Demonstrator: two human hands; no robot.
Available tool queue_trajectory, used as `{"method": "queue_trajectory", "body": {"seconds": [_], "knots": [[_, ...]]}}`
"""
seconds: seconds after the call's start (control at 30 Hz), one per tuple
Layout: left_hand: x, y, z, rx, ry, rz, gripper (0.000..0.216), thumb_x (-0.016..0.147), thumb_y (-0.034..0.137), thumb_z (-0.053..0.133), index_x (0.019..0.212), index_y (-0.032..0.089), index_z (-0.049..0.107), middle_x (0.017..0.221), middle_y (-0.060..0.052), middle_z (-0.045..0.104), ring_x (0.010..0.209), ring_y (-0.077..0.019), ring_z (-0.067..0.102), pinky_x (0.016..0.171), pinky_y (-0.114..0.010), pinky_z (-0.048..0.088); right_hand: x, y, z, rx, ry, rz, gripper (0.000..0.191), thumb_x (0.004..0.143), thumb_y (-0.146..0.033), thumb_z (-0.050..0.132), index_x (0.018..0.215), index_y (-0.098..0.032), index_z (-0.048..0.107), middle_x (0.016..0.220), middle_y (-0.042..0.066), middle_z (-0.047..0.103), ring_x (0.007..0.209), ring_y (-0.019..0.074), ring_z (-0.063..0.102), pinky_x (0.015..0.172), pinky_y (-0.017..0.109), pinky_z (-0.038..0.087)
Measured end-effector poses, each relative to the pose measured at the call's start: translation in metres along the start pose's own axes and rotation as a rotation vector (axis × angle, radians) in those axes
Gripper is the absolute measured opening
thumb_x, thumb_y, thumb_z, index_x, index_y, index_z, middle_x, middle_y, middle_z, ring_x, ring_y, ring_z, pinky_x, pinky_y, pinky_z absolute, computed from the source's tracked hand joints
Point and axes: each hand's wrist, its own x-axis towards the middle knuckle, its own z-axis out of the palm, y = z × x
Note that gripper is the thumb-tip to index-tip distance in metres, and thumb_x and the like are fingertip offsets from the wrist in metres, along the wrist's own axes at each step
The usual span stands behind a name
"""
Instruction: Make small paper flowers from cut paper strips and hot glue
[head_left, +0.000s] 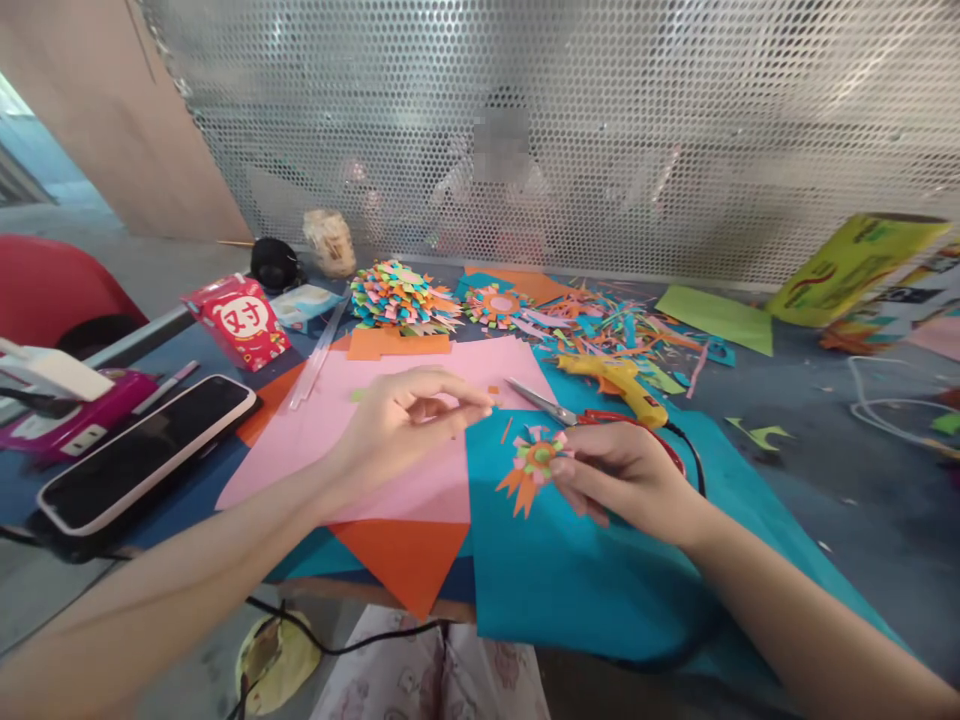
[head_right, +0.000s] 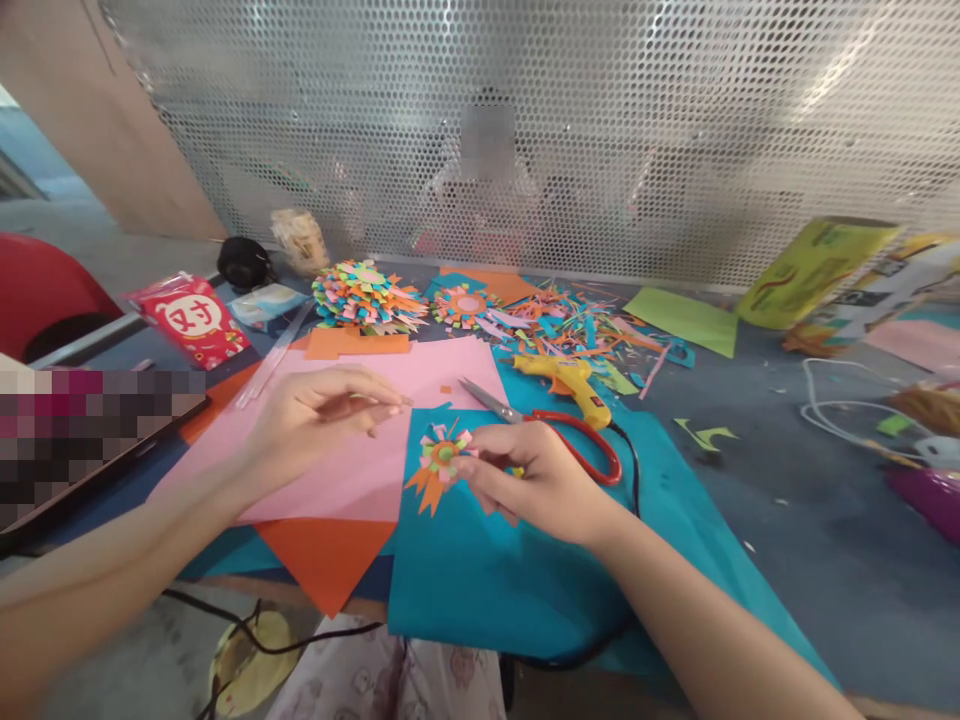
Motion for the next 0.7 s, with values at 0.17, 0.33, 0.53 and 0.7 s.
{"method": "queue_trajectory", "body": {"seconds": [0.17, 0.33, 0.53, 0.7], "knots": [[0.0, -0.009, -0.004, 0.043, 0.039, 0.066, 0.012, 0.087, 0.027, 0.058, 0.08, 0.017, 0.059, 0.076, -0.001, 0.066, 0.061, -0.0087, 0.06, 0.056, -0.021, 0.049, 0.003, 0.002, -0.002, 0.172, 0.121, 0.092, 0.04, 0.08, -0.055, 0.06, 0.069, -0.016, 0.058, 0.042, -0.006, 0.048, 0.028, 0.0049, 0.035, 0.029, 0.019, 0.026], [-0.004, -0.014, -0.007, 0.144, -0.059, 0.195, 0.025, 0.095, 0.033, 0.041, 0.076, 0.018, 0.047, 0.067, 0.002, 0.053, 0.061, -0.0089, 0.052, 0.058, -0.023, 0.043, 0.009, 0.002, -0.007, 0.159, 0.206, 0.096, 0.045, 0.077, -0.057, 0.062, 0.057, -0.018, 0.051, 0.041, -0.005, 0.049, 0.029, 0.0057, 0.038, 0.03, 0.02, 0.028], [-0.024, -0.001, 0.024, 0.222, -0.477, 0.362, 0.044, 0.092, 0.035, 0.049, 0.053, 0.018, 0.035, 0.049, 0.003, 0.046, 0.05, -0.0095, 0.043, 0.05, -0.025, 0.033, 0.012, 0.009, -0.015, 0.131, 0.256, 0.087, 0.045, 0.077, -0.058, 0.061, 0.06, -0.018, 0.051, 0.041, -0.006, 0.047, 0.029, 0.0057, 0.038, 0.031, 0.021, 0.028], [-0.071, 0.014, 0.077, 0.356, -0.91, 0.82, 0.028, 0.077, 0.018, 0.065, 0.052, 0.022, 0.052, 0.071, 0.003, 0.07, 0.076, -0.0115, 0.063, 0.067, -0.027, 0.046, 0.014, 0.014, -0.018, 0.122, 0.233, 0.083, 0.045, 0.078, -0.056, 0.061, 0.06, -0.017, 0.052, 0.042, -0.005, 0.049, 0.029, 0.0052, 0.039, 0.032, 0.021, 0.027]]}}
